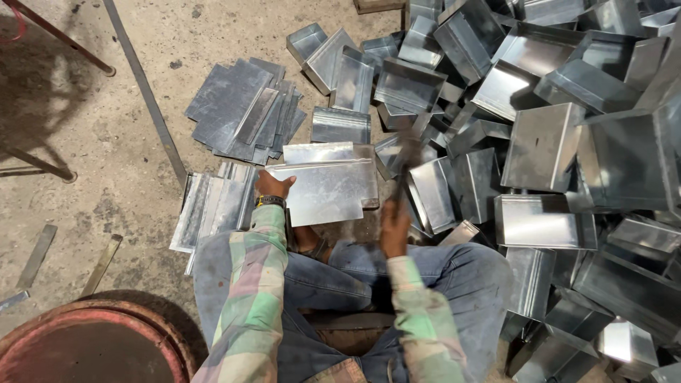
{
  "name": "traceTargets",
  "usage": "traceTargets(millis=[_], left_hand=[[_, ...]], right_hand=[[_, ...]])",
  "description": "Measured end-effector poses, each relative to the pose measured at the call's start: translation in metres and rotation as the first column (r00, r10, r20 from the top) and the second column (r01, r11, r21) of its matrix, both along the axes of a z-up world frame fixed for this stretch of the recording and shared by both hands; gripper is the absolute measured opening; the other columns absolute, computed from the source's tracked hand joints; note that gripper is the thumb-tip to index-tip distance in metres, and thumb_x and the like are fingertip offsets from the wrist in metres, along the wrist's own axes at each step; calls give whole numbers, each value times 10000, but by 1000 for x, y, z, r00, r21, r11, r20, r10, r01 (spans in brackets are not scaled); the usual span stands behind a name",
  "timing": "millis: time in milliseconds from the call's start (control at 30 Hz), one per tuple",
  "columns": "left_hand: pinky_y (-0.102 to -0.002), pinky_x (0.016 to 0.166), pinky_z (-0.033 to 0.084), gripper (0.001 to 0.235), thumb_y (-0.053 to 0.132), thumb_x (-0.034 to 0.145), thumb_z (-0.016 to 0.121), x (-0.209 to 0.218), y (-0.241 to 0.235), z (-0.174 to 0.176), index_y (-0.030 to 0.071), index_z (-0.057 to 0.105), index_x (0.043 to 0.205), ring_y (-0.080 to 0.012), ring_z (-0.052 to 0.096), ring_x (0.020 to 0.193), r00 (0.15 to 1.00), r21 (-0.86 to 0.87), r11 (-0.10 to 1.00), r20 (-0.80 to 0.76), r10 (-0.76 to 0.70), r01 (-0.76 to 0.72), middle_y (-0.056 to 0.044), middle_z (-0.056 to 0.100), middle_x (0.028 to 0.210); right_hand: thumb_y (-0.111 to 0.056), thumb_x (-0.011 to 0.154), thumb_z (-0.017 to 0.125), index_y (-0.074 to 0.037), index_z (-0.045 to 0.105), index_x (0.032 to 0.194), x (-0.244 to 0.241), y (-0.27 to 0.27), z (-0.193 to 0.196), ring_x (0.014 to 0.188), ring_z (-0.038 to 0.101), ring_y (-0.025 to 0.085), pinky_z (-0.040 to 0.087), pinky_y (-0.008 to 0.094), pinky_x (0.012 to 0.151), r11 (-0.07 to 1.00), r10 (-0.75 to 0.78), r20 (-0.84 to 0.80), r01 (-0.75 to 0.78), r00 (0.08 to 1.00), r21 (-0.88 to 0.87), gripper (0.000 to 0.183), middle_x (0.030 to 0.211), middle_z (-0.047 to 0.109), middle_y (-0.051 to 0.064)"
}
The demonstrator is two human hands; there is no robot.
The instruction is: The person sits on the floor and uses a hammer to strike and fold metal sheets, joining them to form small rectangular boxes.
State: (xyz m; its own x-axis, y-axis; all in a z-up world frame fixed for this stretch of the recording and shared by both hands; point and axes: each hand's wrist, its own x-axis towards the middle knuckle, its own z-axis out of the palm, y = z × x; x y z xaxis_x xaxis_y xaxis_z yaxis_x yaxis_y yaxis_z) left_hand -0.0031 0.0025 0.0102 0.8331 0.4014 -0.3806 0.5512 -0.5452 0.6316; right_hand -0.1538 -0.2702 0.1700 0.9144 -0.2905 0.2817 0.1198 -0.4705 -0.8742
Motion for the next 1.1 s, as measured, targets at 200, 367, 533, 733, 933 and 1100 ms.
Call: traceTargets(millis=[200,367,533,733,933,1100], left_hand=[[-523,899,567,968,515,595,974,12,3,-25,-66,540,1235,-481,681,1068,997,29,999,70,-20,18,-336,672,1153],[-547,900,555,972,532,626,960,10,5,-26,-66,530,1260,-497,668,1081,997,74,997,69,-36,31,-341,670,1159],[-555,895,557,945,523,653,948,4,3,-11,-66,525,1259,-504,667,1076,999,47,998,11,-38,37,-354,661,1164],[-528,905,567,1004,507,600,975,6,-2,-16,-98,513,1255,-489,676,1070,999,42,999,26,-22,21,-360,648,1174],[-547,936,546,969,520,664,955,4,5,-12,-100,529,1275,-510,655,1111,998,43,998,27,-49,47,-367,649,1197],[-533,936,544,930,474,638,976,6,8,-18,-86,549,1246,-501,644,1125,999,12,999,32,-31,31,-358,640,1204]], right_hand=[[-435,1095,499,-37,549,907,-10,-17,-1,525,430,87,329,278,486,997,-71,-284,80,956,20,443,642,482,6],[-423,1083,488,-55,535,853,-31,11,93,458,386,64,277,264,432,958,-17,13,13,1000,286,437,586,461,-18],[-460,1083,480,-52,552,960,-12,7,45,537,424,69,308,278,476,960,-60,103,29,993,279,433,663,487,-13],[-440,1071,518,-30,599,896,-17,-14,-48,516,454,97,352,312,472,983,-184,-335,172,924,-64,453,627,518,-1],[-413,1076,533,-26,598,864,-19,-1,30,502,448,115,353,332,470,962,-165,-167,196,972,190,447,607,518,3],[-408,1076,533,-22,614,914,-10,-6,-6,567,510,179,388,357,539,983,-181,-46,183,982,33,427,674,569,68]])
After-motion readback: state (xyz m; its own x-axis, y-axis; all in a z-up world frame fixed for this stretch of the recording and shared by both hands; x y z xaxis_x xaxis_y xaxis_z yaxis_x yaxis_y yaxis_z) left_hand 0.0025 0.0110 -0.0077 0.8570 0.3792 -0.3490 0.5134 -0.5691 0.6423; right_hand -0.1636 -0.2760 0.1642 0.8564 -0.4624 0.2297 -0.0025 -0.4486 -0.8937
